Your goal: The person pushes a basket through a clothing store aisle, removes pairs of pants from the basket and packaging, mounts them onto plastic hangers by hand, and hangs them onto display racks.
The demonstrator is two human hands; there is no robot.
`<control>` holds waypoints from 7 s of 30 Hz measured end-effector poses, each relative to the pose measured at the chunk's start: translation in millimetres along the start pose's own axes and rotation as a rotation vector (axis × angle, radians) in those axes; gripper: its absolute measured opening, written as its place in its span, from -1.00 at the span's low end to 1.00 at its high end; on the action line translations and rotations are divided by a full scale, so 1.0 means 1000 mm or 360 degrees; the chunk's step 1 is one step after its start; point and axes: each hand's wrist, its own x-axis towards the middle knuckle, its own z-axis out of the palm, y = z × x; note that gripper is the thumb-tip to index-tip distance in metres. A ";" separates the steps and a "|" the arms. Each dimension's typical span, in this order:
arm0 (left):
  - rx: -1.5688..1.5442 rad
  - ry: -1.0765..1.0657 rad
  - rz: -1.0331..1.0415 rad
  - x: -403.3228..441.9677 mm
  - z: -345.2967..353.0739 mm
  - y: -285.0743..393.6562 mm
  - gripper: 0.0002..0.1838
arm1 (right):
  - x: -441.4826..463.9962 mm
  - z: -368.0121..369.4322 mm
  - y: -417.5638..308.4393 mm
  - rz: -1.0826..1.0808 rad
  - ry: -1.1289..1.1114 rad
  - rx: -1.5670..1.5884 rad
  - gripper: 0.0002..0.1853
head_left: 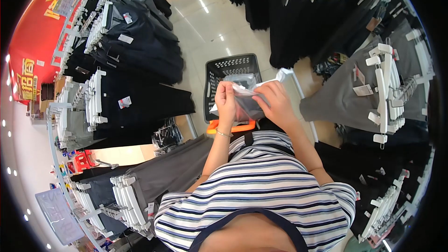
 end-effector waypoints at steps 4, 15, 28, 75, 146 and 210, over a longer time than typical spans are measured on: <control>-0.0022 -0.0037 -0.0074 -0.011 0.006 0.006 -0.82 | -0.011 -0.004 0.010 0.0197 -0.0015 0.0194 -0.86; -0.0158 -0.0238 0.0249 -0.021 0.009 0.001 -0.71 | -0.012 -0.002 0.004 0.0433 0.0002 0.0445 -0.86; -0.0090 -0.0311 0.0214 -0.024 0.013 -0.001 -0.94 | -0.006 0.012 -0.006 0.0029 0.0013 0.0131 -0.83; -0.0320 0.0141 0.0147 -0.008 -0.011 0.018 -0.87 | -0.077 0.009 0.017 -0.0281 0.0091 -0.0199 -0.66; 0.0390 -0.1272 -0.0711 -0.035 -0.004 -0.113 -0.09 | -0.103 -0.091 0.033 0.0796 0.0965 0.2810 -0.48; -0.0408 -0.1601 -0.0954 -0.055 0.178 -0.013 -0.56 | -0.190 -0.184 -0.019 -0.0017 0.0369 -0.1418 -0.46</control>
